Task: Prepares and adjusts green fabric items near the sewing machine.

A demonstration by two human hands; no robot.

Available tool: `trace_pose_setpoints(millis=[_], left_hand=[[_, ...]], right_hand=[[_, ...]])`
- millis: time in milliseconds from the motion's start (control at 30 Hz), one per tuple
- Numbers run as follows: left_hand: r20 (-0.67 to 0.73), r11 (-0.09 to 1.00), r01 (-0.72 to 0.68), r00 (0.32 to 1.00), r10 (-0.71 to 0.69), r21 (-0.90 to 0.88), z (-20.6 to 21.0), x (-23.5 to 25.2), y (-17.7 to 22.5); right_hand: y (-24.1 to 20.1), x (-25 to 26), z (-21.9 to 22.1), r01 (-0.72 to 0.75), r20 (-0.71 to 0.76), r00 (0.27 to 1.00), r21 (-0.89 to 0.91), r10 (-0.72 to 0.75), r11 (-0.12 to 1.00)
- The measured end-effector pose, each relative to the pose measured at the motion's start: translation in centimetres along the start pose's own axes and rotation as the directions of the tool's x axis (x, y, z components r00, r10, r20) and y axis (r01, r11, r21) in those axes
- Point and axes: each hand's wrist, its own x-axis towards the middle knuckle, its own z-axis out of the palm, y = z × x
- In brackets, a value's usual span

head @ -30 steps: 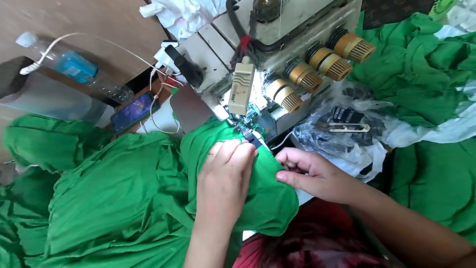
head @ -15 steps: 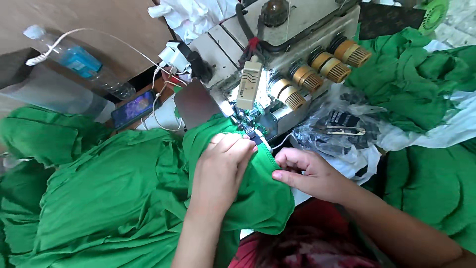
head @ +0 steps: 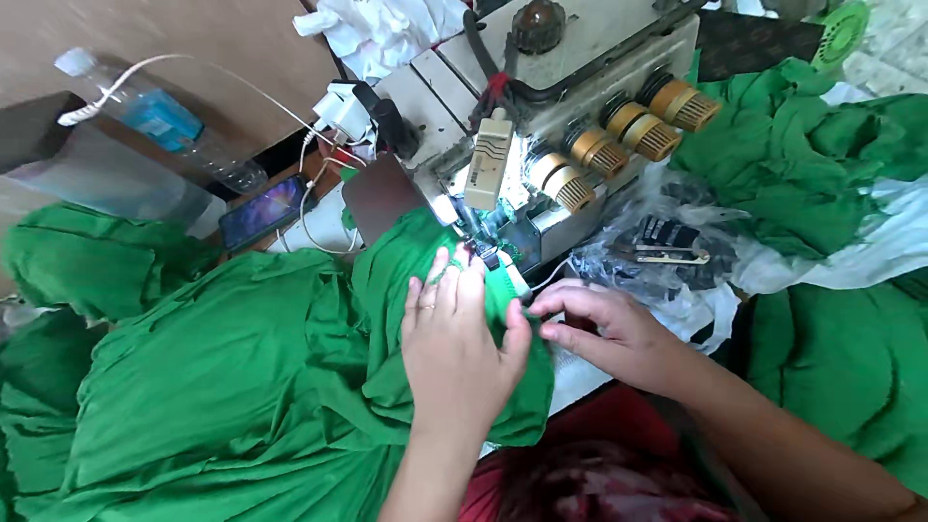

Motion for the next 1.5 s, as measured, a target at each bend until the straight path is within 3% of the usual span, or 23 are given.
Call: trace_pose_setpoints(millis=[100, 200, 367, 533, 667, 800, 867, 967, 1067, 1167, 1300, 1500], left_hand=[[0.089, 0.998, 0.022, 0.996, -0.016, -0.060, -0.6, 1.8, -1.6], [0.104, 0.995, 0.025, 0.994, -0.015, -0.093, -0.7, 3.8, -3.6], [0.051, 0.997, 0.081, 0.995, -0.080, -0.019, -0.8, 3.0, -4.0], [0.010, 0.985, 0.126, 0.992, -0.126, -0.121, -2.1, 1.8, -4.7], [-0.063, 0.995, 0.038, 0.997, -0.044, -0.097, -3.1, 4.4, -6.2], [0.009, 0.998, -0.037, 0.999, 0.037, -0.059, -2.5, 6.6, -7.7], [0.090, 1.000, -0.019, 0.996, 0.021, -0.025, -2.5, 6.7, -7.9], [0.097, 1.000, 0.012, 0.995, -0.010, -0.019, -3.3, 5.5, -7.6], [0.097, 0.995, 0.073, 0.993, -0.066, -0.067, -5.2, 2.8, -7.2], [0.101, 0.968, 0.168, 0.983, -0.152, -0.184, -6.6, -0.2, -7.1], [0.085, 0.905, 0.266, 0.964, -0.252, -0.332, -7.0, -3.1, -7.2], [0.035, 0.892, 0.222, 0.973, -0.226, -0.393, -7.4, -4.0, -5.7]], right_hand=[[0.3, -0.9, -2.7, -0.029, -0.057, 0.998, -0.292, 0.013, 0.956], [1.7, -1.8, -6.0, -0.098, -0.185, 0.983, -0.561, -0.010, 0.822], [4.2, -3.1, -9.5, -0.193, -0.208, 0.977, -0.736, 0.054, 0.649], [5.0, -3.5, -9.4, -0.197, -0.191, 0.978, -0.726, 0.082, 0.659], [5.2, -3.2, -9.9, -0.154, -0.188, 0.982, -0.669, 0.035, 0.727], [3.5, -3.2, -9.8, -0.169, -0.243, 0.970, -0.603, 0.023, 0.780], [2.6, -3.2, -9.5, -0.157, -0.254, 0.967, -0.543, 0.017, 0.825], [1.5, -3.4, -8.7, -0.106, -0.259, 0.966, -0.396, 0.000, 0.912], [0.3, -3.1, -6.9, -0.036, -0.164, 0.986, -0.305, -0.015, 0.952], [-0.9, -1.3, -4.0, 0.110, 0.000, 0.993, -0.310, -0.116, 0.944], [-3.1, 1.6, -0.2, 0.202, 0.103, 0.979, -0.299, -0.179, 0.933], [-6.9, 5.3, 4.2, 0.290, 0.170, 0.956, -0.383, -0.241, 0.877]])
